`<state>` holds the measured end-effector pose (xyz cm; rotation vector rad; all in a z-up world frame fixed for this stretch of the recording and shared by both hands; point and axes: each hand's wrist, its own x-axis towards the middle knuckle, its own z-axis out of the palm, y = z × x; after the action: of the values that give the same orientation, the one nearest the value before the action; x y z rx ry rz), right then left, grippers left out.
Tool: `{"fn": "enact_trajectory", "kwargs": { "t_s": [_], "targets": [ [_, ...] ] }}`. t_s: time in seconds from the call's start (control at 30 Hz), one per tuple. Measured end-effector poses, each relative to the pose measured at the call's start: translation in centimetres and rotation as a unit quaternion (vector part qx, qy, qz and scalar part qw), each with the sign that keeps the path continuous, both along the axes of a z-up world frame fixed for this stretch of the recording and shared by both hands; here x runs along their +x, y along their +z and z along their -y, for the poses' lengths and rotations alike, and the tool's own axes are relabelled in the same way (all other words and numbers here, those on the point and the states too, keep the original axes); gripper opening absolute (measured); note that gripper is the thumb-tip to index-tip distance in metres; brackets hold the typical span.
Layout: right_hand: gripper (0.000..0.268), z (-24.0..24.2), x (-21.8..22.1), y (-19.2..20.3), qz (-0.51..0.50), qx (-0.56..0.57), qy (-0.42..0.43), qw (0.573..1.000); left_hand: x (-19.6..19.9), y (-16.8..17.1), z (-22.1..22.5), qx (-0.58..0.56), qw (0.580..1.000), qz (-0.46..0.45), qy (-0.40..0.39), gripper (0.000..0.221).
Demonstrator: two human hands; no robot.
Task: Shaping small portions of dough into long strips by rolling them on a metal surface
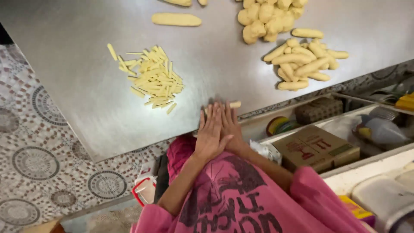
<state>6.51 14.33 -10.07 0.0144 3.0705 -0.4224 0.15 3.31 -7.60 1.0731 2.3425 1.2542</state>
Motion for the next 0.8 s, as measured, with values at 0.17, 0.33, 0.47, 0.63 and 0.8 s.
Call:
{"fn": "enact_trajectory", "kwargs": {
  "t_s": [0.17,0.33,0.47,0.63,0.8],
  "targets": [
    [0.078,-5.4,-4.1,-2.2,-0.008,0.002,0.0,1.0,-6.3,-2.5,-4.7,-0.221,0.967,-0.123,0.011,0.081],
    [0.086,-7.7,-4.6,-2.2,-0.031,0.018,0.0,0.999,-7.2,-0.1,-7.1,-0.257,0.963,-0.08,-0.022,0.07],
    [0.11,-5.7,0.0,-3.4,0.042,0.016,0.025,0.999,-2.7,-3.0,-3.5,-0.283,0.951,-0.097,-0.079,0.089],
    [0.127,-6.5,0.6,-0.4,0.028,-0.012,0.017,0.999,-3.9,1.0,-1.9,-0.298,0.948,-0.071,-0.09,0.088],
    [0.06,-10.3,-1.3,-1.0,-0.064,-0.059,-0.073,0.994,-5.7,-0.3,-1.4,-0.28,0.948,-0.126,0.088,0.046]
  ]
}}
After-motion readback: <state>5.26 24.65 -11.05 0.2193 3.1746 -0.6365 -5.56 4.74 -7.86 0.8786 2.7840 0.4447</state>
